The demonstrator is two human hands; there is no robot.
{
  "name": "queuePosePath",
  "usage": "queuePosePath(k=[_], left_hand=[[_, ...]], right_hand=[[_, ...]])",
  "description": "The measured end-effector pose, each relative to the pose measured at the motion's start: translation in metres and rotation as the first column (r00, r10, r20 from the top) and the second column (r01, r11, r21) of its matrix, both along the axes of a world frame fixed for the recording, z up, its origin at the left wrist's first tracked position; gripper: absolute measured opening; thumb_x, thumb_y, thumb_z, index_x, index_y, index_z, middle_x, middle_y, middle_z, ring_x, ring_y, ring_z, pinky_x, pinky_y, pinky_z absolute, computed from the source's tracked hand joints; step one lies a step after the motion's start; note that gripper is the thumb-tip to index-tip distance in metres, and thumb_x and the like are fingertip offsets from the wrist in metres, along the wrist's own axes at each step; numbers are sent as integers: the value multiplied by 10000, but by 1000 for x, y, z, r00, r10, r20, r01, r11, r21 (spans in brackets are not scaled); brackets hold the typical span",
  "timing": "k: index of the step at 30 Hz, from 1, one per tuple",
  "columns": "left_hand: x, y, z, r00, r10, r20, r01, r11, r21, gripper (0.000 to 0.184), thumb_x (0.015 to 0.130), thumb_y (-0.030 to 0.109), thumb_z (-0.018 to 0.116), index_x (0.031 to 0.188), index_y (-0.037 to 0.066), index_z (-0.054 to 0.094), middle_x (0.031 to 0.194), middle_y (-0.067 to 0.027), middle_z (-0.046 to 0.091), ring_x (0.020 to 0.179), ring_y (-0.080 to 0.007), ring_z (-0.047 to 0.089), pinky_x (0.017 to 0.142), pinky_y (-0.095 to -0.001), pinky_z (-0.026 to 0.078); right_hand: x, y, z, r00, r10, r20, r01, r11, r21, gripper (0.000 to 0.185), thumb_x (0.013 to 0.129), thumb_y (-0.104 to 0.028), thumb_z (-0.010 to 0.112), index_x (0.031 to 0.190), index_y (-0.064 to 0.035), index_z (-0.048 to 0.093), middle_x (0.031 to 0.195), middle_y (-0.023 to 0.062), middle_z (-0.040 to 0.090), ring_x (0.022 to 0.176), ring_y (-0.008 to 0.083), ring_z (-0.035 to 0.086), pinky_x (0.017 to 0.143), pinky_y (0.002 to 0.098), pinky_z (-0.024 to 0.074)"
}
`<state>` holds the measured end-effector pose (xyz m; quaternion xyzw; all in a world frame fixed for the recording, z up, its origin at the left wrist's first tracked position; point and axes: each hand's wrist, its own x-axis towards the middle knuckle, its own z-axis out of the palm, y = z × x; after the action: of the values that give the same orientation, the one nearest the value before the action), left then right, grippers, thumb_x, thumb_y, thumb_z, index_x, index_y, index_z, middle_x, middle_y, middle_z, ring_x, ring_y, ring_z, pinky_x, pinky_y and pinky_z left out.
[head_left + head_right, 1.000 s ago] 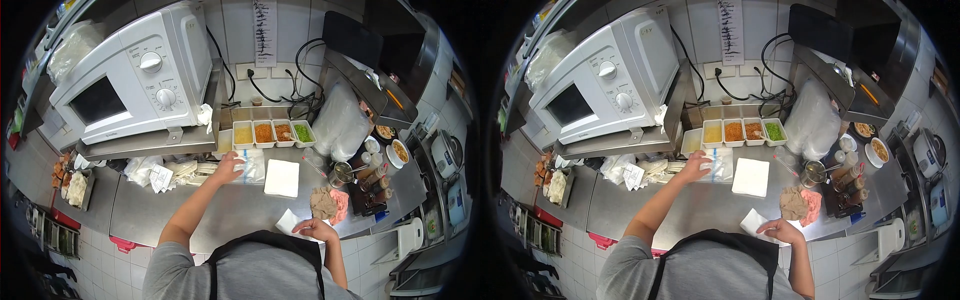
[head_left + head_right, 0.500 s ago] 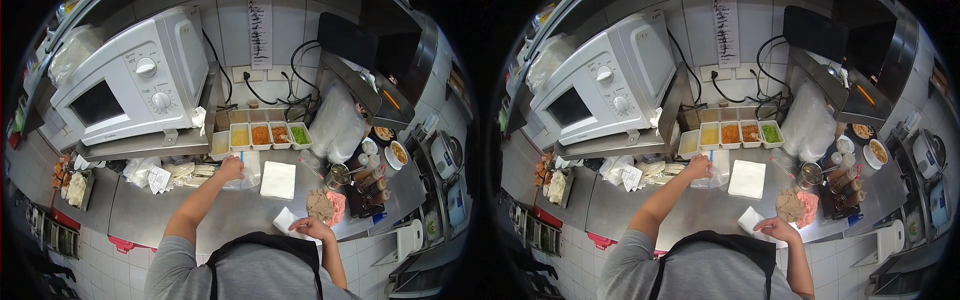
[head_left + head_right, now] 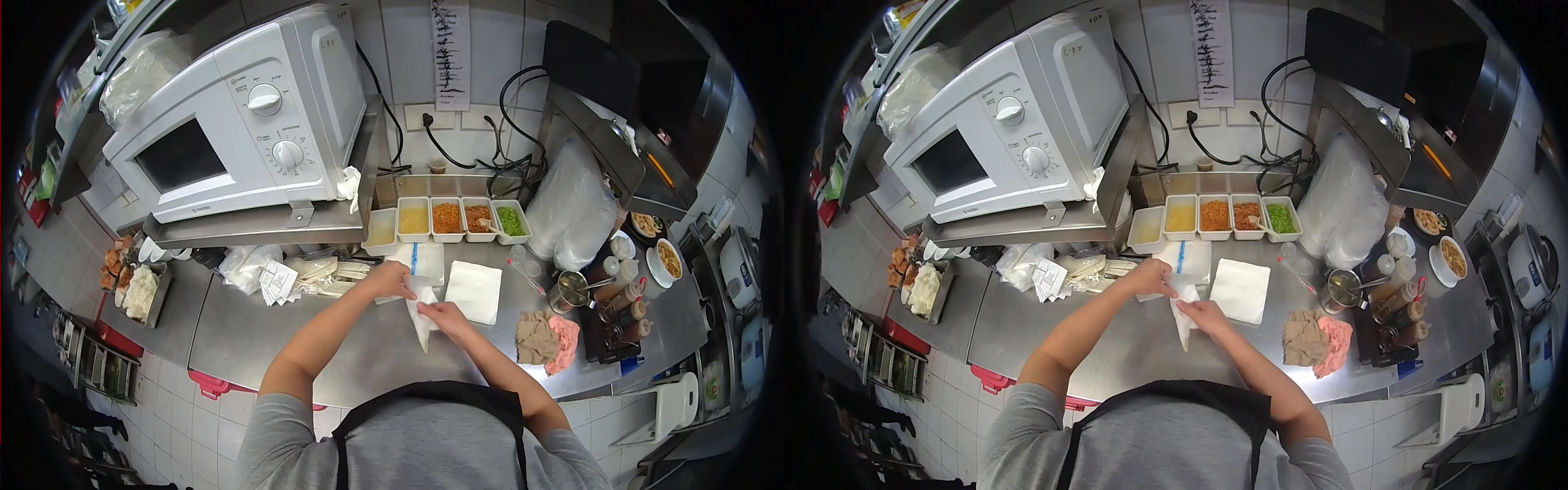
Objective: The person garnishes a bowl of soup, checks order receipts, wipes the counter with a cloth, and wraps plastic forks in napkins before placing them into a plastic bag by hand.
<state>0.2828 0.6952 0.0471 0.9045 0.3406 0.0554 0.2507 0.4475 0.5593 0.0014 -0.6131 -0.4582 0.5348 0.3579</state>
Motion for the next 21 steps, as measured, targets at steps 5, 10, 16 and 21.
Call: queuePosePath(k=[5, 10, 16, 21], left_hand=[[4, -12, -9, 995, -97, -23, 95, 993, -68, 478, 560, 394, 833, 779, 13, 646, 723, -139, 640, 718, -275, 624, 672, -350, 485], [-5, 25, -7, 989, -116, 86, 142, 891, -432, 318, 702, 305, 762, 775, 15, 655, 803, -129, 643, 748, -242, 615, 658, -336, 483], [24, 4, 46, 937, 157, 312, -302, 814, 497, 167, 737, 102, 672, 897, 64, 647, 829, -105, 617, 812, -270, 603, 684, -347, 495], [41, -37, -2, 967, -136, 215, 37, 910, 413, 213, 761, 92, 595, 972, 63, 584, 885, -113, 583, 838, -300, 597, 675, -391, 497]], right_hand=[[-11, 37, -40, 984, -178, 21, 172, 973, 156, 413, 795, -371, 653, 744, 39, 673, 623, 98, 615, 570, 140, 550, 537, 311, 417], [-5, 31, -38, 978, -187, 92, 178, 979, 95, 262, 858, -210, 595, 794, 27, 688, 658, 40, 621, 548, 97, 502, 516, 263, 395], [-1, 8, -56, 985, -172, -9, 172, 983, 61, 255, 865, -199, 580, 845, 25, 701, 687, 29, 635, 552, 86, 494, 526, 253, 397], [-4, -3, -59, 991, -134, 19, 132, 987, 93, 256, 874, -212, 573, 865, 5, 709, 680, 17, 626, 579, 73, 482, 545, 251, 398]])
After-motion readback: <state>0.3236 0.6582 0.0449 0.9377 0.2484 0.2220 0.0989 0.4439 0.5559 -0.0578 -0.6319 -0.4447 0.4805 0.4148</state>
